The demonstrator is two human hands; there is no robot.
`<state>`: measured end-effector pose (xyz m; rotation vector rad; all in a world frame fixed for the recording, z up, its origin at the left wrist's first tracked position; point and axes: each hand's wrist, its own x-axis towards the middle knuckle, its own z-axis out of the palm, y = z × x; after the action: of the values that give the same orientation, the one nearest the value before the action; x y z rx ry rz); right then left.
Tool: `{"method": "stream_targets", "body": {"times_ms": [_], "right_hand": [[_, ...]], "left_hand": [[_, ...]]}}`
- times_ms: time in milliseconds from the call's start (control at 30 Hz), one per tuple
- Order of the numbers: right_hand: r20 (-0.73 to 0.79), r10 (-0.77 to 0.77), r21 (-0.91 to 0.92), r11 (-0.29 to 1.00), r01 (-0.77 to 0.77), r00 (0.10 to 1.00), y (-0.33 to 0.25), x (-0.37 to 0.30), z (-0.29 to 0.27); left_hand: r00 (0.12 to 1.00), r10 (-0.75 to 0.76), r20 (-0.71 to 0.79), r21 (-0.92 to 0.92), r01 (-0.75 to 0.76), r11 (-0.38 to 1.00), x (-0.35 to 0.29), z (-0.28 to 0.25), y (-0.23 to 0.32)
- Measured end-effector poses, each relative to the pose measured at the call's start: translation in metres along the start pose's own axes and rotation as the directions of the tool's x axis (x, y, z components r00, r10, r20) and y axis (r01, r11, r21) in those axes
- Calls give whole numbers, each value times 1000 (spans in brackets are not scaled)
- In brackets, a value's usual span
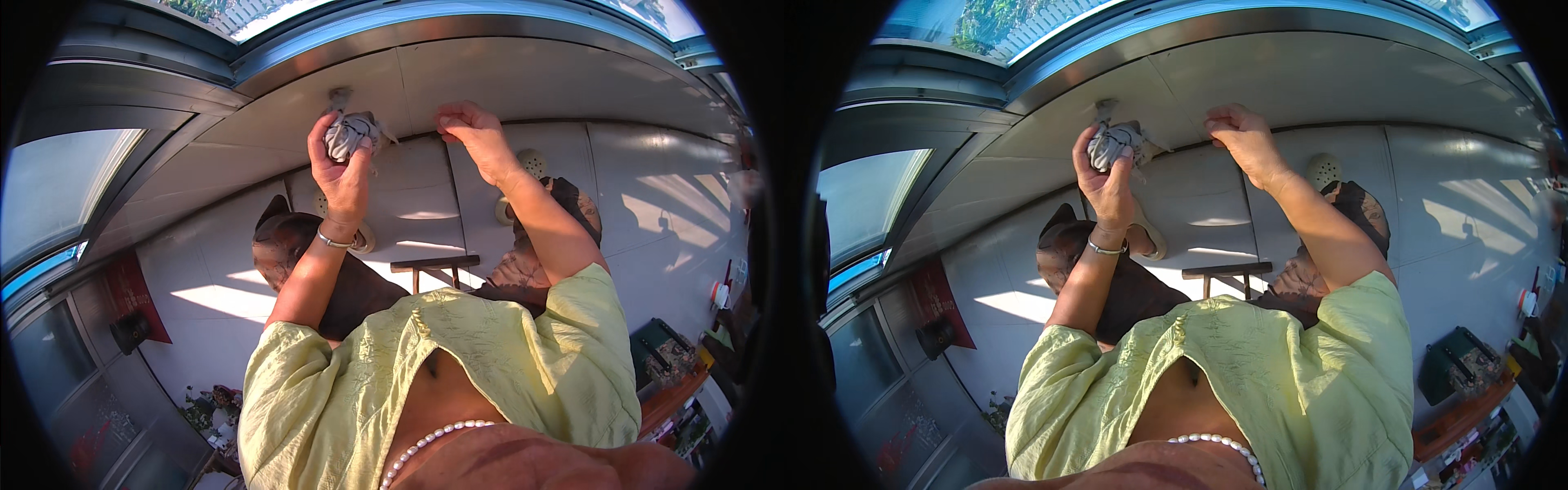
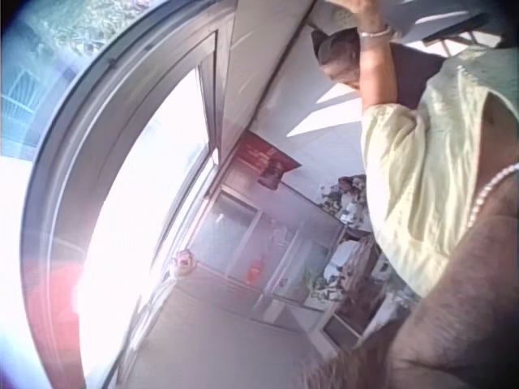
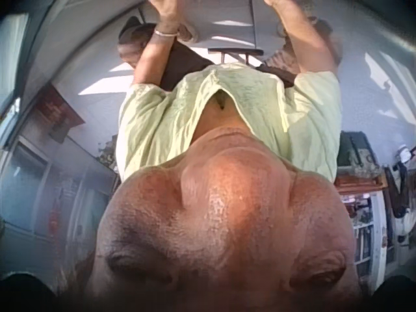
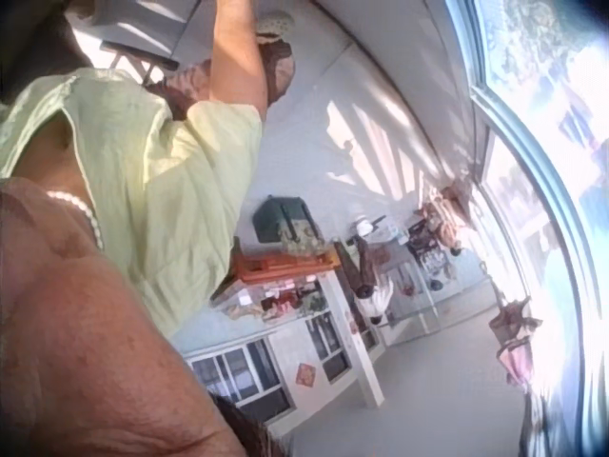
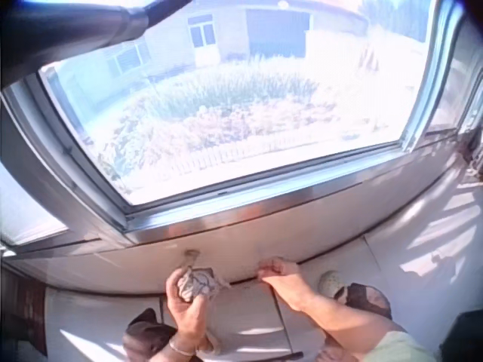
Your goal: The person wipes the white window frame and the bottom edge of the glass using a grey cloth by hand.
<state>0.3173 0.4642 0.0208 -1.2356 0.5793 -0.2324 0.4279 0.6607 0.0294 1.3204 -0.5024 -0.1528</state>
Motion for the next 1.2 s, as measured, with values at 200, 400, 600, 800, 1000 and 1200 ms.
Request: {"method": "stream_targets", "body": {"times_ms": [200,400,600,800,1000,1200], "right_hand": [[53,96,150,983,-103,994,-42,-16,-25],[67,-1,25,1000,-1,998,-50,-27,-45],[81,-25,-18,999,27,996,-48,-22,-45],[10,-35,-48,998,36,999,-48,-24,-57],[-45,-64,-115,992,59,997,-49,-27,-62],[-19,-16,-19,1000,16,1000,-48,-20,-68]], "left_hand": [[660,721,208,749,-582,316,72,18,28],[676,731,89,801,-484,351,62,73,-23],[511,670,539,696,-718,-13,62,134,-27],[571,484,663,673,-738,-51,42,70,-79],[510,794,330,692,-703,164,75,73,8],[545,832,105,740,-602,301,66,56,-38]]}}
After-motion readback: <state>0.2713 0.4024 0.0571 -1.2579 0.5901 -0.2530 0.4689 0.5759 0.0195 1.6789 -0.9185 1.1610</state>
